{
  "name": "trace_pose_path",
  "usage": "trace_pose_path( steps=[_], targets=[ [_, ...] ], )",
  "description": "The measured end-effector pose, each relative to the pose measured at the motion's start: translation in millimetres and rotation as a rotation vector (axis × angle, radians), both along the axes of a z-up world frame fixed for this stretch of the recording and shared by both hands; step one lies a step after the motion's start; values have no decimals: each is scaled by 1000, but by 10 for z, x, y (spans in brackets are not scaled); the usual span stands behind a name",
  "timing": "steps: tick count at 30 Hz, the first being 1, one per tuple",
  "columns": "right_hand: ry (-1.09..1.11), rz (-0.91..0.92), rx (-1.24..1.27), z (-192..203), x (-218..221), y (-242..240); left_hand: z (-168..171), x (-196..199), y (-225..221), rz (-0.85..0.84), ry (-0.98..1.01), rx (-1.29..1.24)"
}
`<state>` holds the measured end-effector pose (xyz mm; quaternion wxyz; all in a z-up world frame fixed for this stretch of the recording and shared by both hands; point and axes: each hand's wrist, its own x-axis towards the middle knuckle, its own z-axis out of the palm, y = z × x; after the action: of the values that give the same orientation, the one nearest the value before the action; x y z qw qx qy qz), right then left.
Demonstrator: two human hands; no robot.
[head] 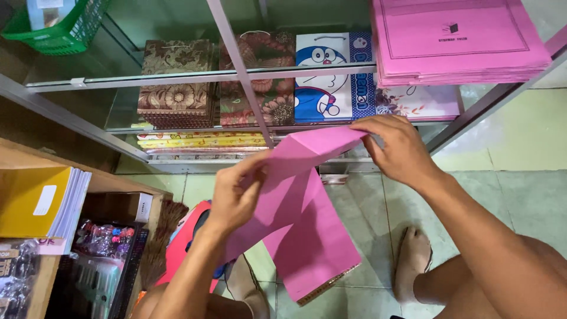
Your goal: Organizing and stacking pink folders on a shelf in a stationery store.
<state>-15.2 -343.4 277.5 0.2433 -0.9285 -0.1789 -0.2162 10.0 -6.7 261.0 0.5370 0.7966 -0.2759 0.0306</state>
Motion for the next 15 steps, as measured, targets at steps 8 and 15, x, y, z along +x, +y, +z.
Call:
trace_pose_path(
  steps=[8, 15],
  targets=[
    [293, -128, 183, 203, -66, 26, 355, 41, 139, 193, 268, 47],
    [79, 46, 84, 192, -234, 163, 451, -92, -76, 153, -176, -30]
  ],
)
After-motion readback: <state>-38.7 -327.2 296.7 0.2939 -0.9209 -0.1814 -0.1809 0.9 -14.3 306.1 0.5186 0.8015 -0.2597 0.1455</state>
